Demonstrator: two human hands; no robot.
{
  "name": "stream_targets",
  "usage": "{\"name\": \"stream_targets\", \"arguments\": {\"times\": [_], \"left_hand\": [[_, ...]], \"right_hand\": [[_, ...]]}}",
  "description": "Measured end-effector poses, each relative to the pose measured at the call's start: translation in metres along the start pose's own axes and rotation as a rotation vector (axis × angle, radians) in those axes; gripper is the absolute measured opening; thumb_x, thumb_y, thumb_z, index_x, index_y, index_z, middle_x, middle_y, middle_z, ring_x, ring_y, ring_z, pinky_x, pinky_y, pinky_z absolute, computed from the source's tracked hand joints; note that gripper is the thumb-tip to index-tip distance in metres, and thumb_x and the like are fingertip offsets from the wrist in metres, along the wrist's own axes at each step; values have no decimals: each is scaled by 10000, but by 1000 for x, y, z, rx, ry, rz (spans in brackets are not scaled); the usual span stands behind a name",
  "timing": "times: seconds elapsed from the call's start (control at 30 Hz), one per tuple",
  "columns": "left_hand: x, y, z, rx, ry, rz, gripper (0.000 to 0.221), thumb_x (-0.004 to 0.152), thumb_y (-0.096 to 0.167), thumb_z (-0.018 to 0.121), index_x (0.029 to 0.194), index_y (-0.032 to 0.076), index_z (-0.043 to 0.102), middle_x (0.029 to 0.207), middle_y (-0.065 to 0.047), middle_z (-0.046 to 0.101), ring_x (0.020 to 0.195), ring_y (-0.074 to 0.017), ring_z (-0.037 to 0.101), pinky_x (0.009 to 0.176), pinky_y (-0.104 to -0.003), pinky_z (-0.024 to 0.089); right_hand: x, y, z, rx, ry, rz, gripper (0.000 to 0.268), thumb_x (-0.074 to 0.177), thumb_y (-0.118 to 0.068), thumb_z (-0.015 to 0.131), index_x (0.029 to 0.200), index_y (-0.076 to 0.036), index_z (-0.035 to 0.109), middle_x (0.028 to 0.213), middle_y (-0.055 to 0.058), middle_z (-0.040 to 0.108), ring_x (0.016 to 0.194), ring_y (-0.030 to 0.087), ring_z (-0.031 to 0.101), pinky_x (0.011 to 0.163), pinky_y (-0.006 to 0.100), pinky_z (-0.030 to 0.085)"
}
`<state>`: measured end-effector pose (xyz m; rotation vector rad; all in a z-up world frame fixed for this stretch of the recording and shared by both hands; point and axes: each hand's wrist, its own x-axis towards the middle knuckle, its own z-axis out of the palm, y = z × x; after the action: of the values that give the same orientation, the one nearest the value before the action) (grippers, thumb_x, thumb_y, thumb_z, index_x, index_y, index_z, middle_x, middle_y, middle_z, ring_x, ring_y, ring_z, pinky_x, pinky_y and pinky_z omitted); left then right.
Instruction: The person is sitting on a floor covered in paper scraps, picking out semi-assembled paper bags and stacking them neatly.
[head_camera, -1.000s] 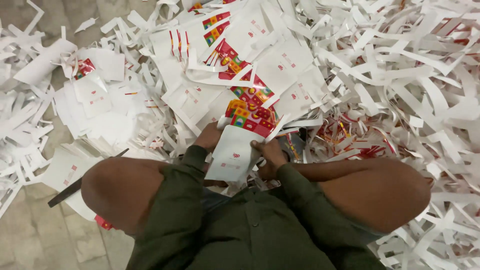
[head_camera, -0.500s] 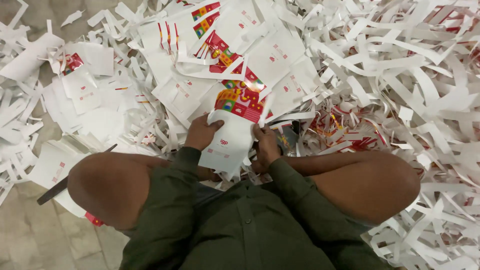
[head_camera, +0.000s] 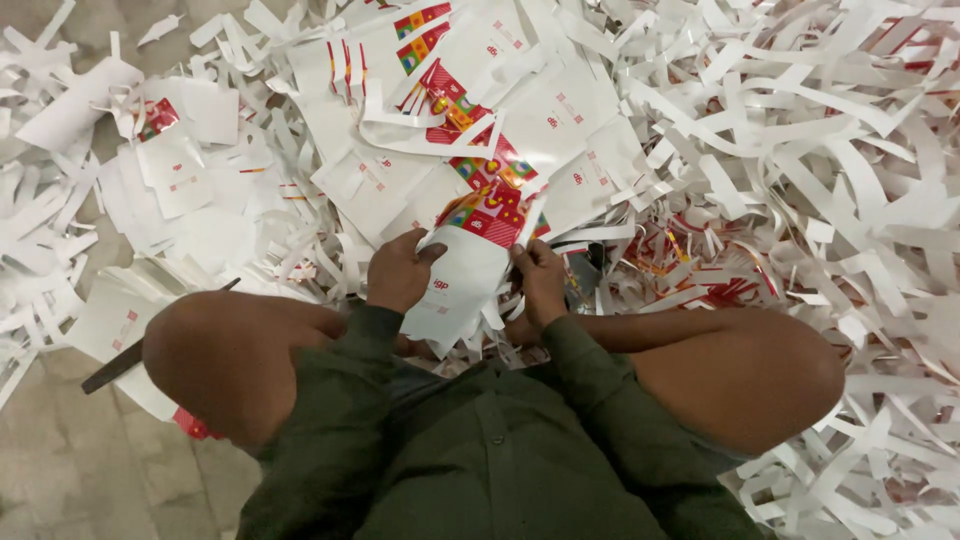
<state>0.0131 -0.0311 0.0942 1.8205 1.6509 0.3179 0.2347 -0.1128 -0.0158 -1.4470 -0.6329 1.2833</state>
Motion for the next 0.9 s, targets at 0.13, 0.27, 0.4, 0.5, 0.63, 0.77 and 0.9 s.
{"name": "stream_targets", "arguments": {"times": [0.13, 0.27, 0.4, 0.5, 0.63, 0.77, 0.9], "left_hand": [[6, -6, -10, 28, 273, 60, 458, 881, 341, 797, 1149, -25, 731, 1050, -272, 733, 968, -426, 693, 843, -474, 533], [13, -7, -44, -603, 393, 12, 340, 947, 156, 732, 1223, -33, 676, 1083, -140, 771, 975, -222, 725, 894, -350, 561], [19, -21, -75, -1052, 626, -84, 301, 978, 95, 775, 1179, -92, 653, 1079, -130, 736, 914, -219, 660, 850, -377, 573], [12, 2, -102, -1101, 567, -41, 333, 928, 111, 717, 1220, -34, 648, 1095, -94, 748, 941, -207, 710, 856, -353, 590], [1, -22, -74, -1070, 536, -64, 327, 950, 83, 756, 1232, -45, 651, 1111, -85, 730, 968, -180, 685, 889, -335, 565], [5, -5, -55, -1099, 365, -51, 281, 961, 89, 738, 1201, -38, 667, 1089, -69, 739, 943, -166, 677, 881, -320, 557], [2, -7, -35, -1039, 316, -65, 288, 933, 107, 741, 1178, -36, 694, 1069, -59, 746, 934, -160, 683, 873, -310, 553]], "right_hand": [[6, 14, -14, 228, 255, 223, 263, 1001, -226, 630, 825, -41, 569, 683, 59, 646, 526, 140, 571, 462, 314, 447], [8, 23, -12, -49, 76, 226, 224, 1002, -227, 636, 877, -47, 595, 725, 83, 648, 579, 166, 599, 508, 340, 479], [6, 77, -33, -940, -30, -14, 192, 938, -240, 723, 920, -55, 674, 858, 199, 689, 841, 436, 667, 708, 549, 516], [-4, 24, -22, -1120, -195, 114, 275, 967, -286, 673, 1078, -35, 656, 1060, 234, 690, 1042, 467, 655, 907, 578, 494], [-29, -52, 10, -873, 31, -575, 606, 874, -228, 714, 1383, 35, 515, 1375, 276, 529, 1220, 483, 547, 999, 529, 475], [-45, -92, 29, -539, -175, -478, 535, 952, -241, 701, 1377, 22, 512, 1330, 243, 565, 1208, 431, 569, 993, 514, 474], [-35, -62, 30, -691, -208, -259, 291, 975, -312, 687, 1097, -52, 634, 968, 181, 696, 896, 370, 688, 768, 476, 533]]}}
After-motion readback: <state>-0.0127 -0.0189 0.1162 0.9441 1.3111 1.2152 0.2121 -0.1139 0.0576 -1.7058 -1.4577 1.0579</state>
